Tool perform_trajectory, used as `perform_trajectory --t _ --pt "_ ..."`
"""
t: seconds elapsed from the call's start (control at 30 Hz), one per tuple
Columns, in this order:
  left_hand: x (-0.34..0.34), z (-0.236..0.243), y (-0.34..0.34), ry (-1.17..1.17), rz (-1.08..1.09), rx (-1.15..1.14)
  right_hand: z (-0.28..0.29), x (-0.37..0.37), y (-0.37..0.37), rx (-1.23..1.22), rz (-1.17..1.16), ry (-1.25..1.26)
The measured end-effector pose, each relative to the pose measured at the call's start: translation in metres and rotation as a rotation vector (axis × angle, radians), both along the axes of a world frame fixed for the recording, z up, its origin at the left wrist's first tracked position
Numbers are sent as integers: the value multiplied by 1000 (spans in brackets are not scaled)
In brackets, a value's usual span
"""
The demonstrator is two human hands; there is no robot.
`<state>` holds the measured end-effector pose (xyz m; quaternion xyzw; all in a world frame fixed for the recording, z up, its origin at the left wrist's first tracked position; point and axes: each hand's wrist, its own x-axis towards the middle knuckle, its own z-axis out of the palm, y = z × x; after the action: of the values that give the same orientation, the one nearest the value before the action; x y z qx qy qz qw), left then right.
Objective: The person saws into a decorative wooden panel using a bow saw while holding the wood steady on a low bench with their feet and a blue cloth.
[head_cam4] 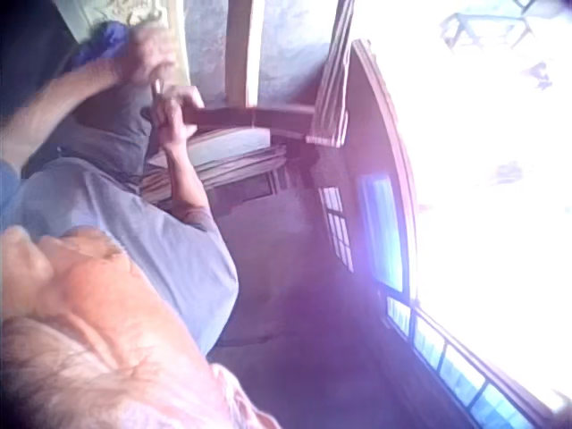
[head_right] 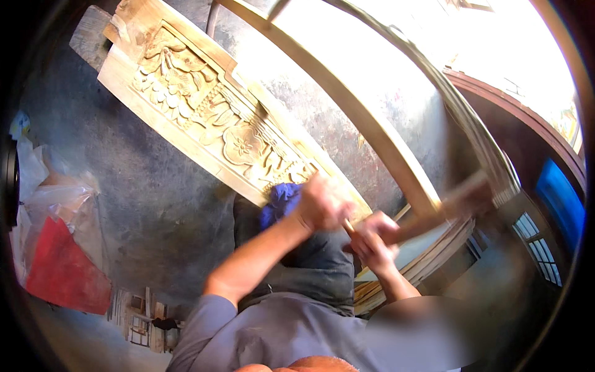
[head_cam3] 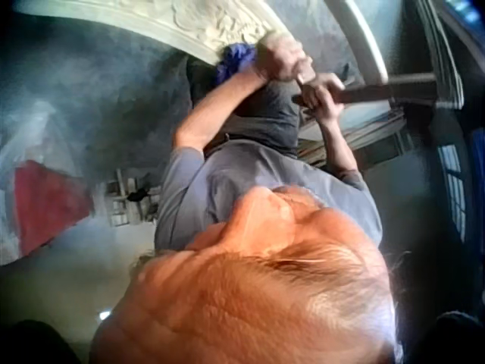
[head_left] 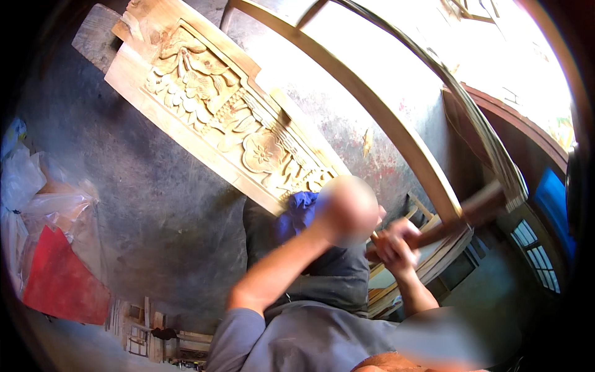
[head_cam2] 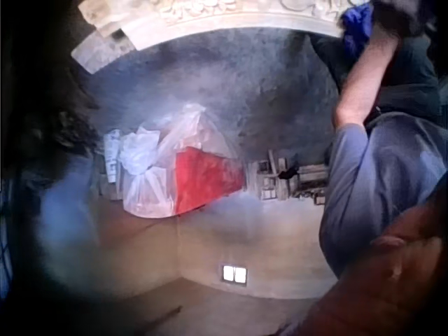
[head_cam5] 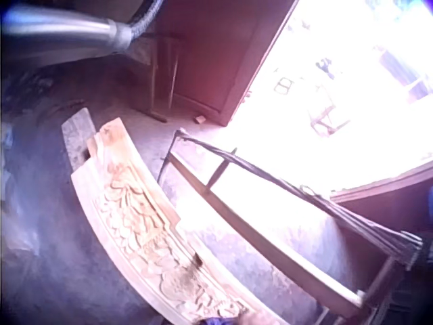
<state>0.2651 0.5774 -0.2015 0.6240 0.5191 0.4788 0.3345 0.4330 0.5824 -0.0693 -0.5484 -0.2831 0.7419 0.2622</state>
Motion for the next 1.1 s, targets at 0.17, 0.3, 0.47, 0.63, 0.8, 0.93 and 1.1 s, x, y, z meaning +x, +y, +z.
perform_trajectory --t 0.17,0.3,0.47,0.63,0.8,0.93,1.1 --pt "-62 -57 30 122 104 -63 -52 -86 54 65 107 -69" --pt "-71 -37 33 18 299 -26 -19 -131 76 -39 186 -256" --pt "-61 -13 28 -228 525 47 -12 -163 84 78 59 -141" --pt "-65 -24 38 -82 496 10 -20 -139 75 15 53 -82" --pt "-12 72 3 -140 247 112 105 -65 27 -17 170 -459" --pt "11 188 -15 -323 216 105 241 -51 16 -29 133 -422" --pt "-17 117 6 -201 92 57 160 -71 30 -221 -151 -311"
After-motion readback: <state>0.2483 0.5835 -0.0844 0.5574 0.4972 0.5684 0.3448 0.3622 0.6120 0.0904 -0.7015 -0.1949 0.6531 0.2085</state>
